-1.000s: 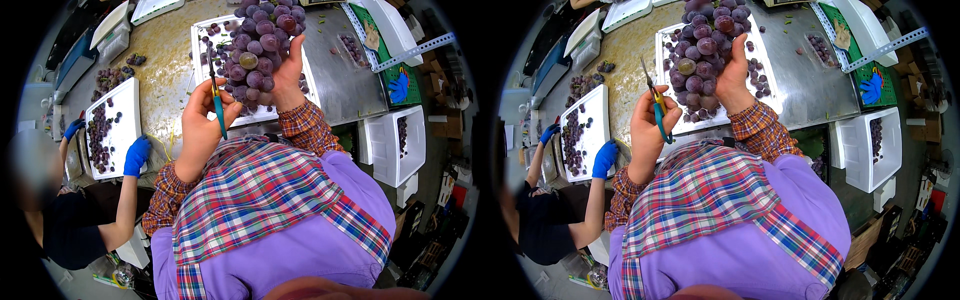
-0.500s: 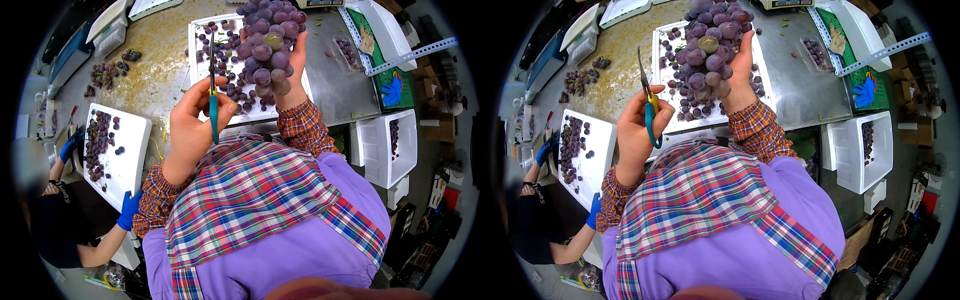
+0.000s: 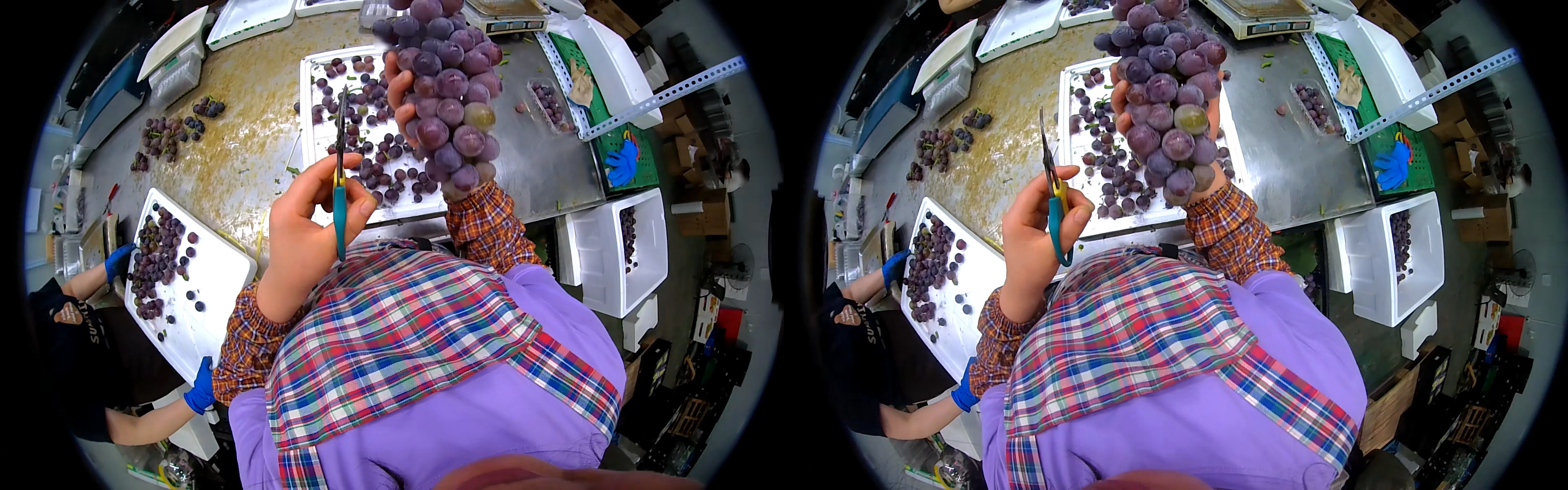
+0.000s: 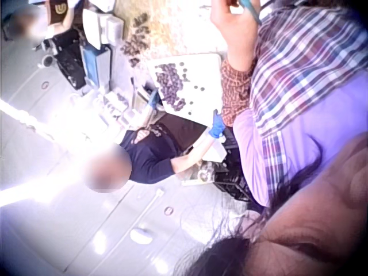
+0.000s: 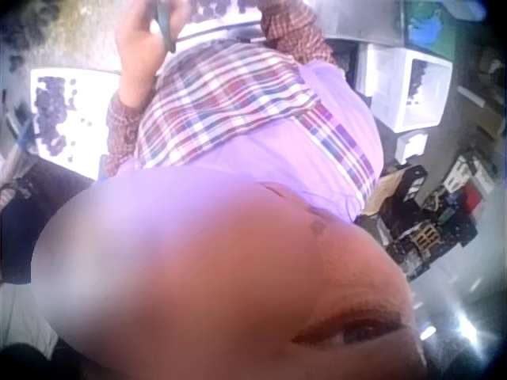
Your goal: The person uses shears to trim individual grapes and small stems from a large bunch, separating the pieces onto a white tray on a stainless steel table in a packing facility.
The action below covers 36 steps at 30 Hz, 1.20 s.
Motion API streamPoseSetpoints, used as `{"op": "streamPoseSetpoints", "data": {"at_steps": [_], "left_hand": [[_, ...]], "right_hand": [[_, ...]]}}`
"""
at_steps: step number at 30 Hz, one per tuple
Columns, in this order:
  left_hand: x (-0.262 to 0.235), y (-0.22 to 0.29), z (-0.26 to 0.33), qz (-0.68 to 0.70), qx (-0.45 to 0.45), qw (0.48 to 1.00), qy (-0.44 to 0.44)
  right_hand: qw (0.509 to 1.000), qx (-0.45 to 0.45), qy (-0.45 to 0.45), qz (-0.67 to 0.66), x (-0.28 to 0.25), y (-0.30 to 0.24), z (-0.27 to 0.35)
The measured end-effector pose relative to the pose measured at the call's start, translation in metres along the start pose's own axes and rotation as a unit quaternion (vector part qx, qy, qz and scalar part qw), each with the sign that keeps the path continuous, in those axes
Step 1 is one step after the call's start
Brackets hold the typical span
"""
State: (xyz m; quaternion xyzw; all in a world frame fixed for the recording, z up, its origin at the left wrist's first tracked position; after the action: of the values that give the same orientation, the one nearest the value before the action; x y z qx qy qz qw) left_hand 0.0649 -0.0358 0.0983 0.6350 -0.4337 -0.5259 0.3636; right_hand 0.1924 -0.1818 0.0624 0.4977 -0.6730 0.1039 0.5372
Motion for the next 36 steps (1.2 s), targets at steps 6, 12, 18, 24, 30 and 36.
{"op": "streamPoseSetpoints", "data": {"at_steps": [6,12,18,24,30,36], "left_hand": [[-0.001,0.000,0.001,0.015,0.006,1.000,0.014],[-0.003,0.009,0.000,0.015,0.011,1.000,0.016],[-0.004,0.003,0.002,0.032,-0.006,0.999,0.025],[-0.006,0.001,0.003,0.046,-0.005,0.998,0.030],[-0.006,0.002,0.002,0.071,-0.015,0.997,0.034],[-0.009,0.000,0.000,0.093,-0.060,0.993,0.033]], "right_hand": [[0.998,0.059,-0.017,-0.025,-0.004,0.009,-0.001],[0.994,0.106,0.010,0.024,-0.005,0.019,0.007],[0.985,0.157,0.006,0.070,-0.007,0.020,0.009],[0.975,0.191,0.000,0.112,-0.005,0.020,0.013],[0.981,0.116,0.068,0.139,-0.016,0.019,0.031],[0.975,0.196,0.058,0.082,-0.015,0.024,0.032]]}}
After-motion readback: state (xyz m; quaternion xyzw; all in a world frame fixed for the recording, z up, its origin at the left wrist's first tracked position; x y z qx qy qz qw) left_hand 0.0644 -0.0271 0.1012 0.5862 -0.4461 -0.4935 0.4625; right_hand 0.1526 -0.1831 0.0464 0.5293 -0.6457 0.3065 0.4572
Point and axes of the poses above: each hand's wrist, its own z-axis away from the middle knuckle, its own x-axis out of the palm, y = z × x, the point moved 4 cm from there along -z, towards the middle knuckle, and after that the axes turned 14 degrees about -z, right-handed, at the moved point
